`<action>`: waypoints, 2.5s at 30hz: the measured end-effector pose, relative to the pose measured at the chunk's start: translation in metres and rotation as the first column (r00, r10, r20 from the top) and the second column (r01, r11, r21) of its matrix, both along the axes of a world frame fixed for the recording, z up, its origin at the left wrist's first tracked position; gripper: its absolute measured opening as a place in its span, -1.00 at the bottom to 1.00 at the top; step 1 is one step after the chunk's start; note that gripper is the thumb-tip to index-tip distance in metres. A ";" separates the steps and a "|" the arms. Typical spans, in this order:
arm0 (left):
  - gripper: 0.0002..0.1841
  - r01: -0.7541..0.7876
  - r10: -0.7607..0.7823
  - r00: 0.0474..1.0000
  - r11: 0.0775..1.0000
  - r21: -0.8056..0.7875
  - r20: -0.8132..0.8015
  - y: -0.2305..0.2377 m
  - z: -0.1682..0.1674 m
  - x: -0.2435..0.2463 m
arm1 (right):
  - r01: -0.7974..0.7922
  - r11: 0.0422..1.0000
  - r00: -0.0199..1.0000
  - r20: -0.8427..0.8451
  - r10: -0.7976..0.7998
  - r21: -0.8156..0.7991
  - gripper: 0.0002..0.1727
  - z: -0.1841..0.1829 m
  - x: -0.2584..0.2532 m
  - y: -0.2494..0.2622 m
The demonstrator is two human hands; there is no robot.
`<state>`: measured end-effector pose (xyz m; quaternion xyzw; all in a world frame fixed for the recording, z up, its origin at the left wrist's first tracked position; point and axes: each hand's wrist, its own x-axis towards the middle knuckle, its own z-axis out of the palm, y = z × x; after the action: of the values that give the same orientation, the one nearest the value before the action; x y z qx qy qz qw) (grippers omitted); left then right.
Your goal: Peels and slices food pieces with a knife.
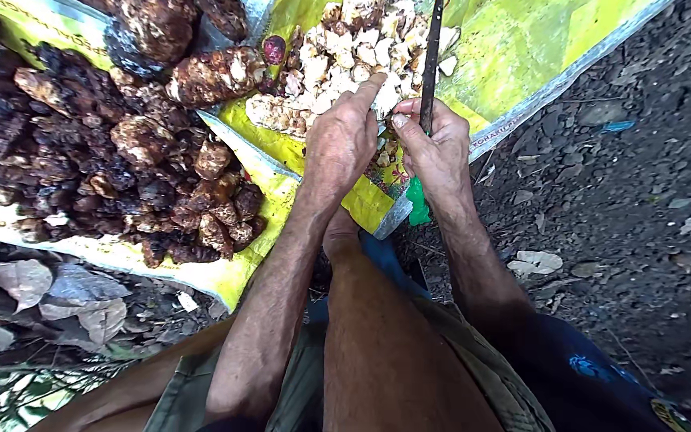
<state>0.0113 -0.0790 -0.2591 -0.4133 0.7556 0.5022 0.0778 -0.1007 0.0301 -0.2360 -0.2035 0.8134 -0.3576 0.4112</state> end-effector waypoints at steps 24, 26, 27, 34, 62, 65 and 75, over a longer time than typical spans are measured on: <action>-0.69 -0.117 0.256 0.908 0.915 0.387 -0.331 0.006 0.049 0.057 | 0.265 0.961 0.685 0.687 -0.244 0.077 -0.76 0.012 -0.007 -0.022; -0.61 -0.103 0.291 0.879 0.889 0.445 -0.377 0.003 0.031 0.051 | 0.265 0.961 0.687 0.685 -0.243 0.075 -0.81 0.016 -0.006 -0.023; -0.58 -0.101 0.323 0.854 0.872 0.480 -0.407 0.001 0.021 0.048 | 0.263 0.962 0.690 0.683 -0.237 0.069 -0.81 0.017 -0.005 -0.024; -0.69 -0.233 0.440 0.820 0.841 0.489 -0.366 0.008 0.013 0.045 | 0.132 0.989 0.819 0.569 -0.070 -0.067 -0.27 0.021 0.002 -0.014; -0.76 -0.422 0.496 0.849 0.844 0.331 -0.181 0.029 0.059 0.040 | -0.113 0.993 0.929 0.359 0.091 0.042 -0.53 0.056 0.033 0.010; -0.80 -0.433 0.494 0.837 0.861 0.268 -0.235 0.034 0.045 0.036 | -0.106 0.993 0.932 0.354 0.081 0.052 -0.55 0.052 0.035 0.012; -0.78 -0.461 0.504 0.781 0.864 0.204 -0.368 0.031 0.022 0.030 | -0.168 0.986 0.949 0.270 0.165 -0.010 -0.46 0.045 0.026 0.007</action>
<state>0.0415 -0.0482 -0.2376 -0.4738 0.5968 0.6184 -0.1921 -0.0743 0.0375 -0.1908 -0.2181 0.7322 -0.3405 0.5481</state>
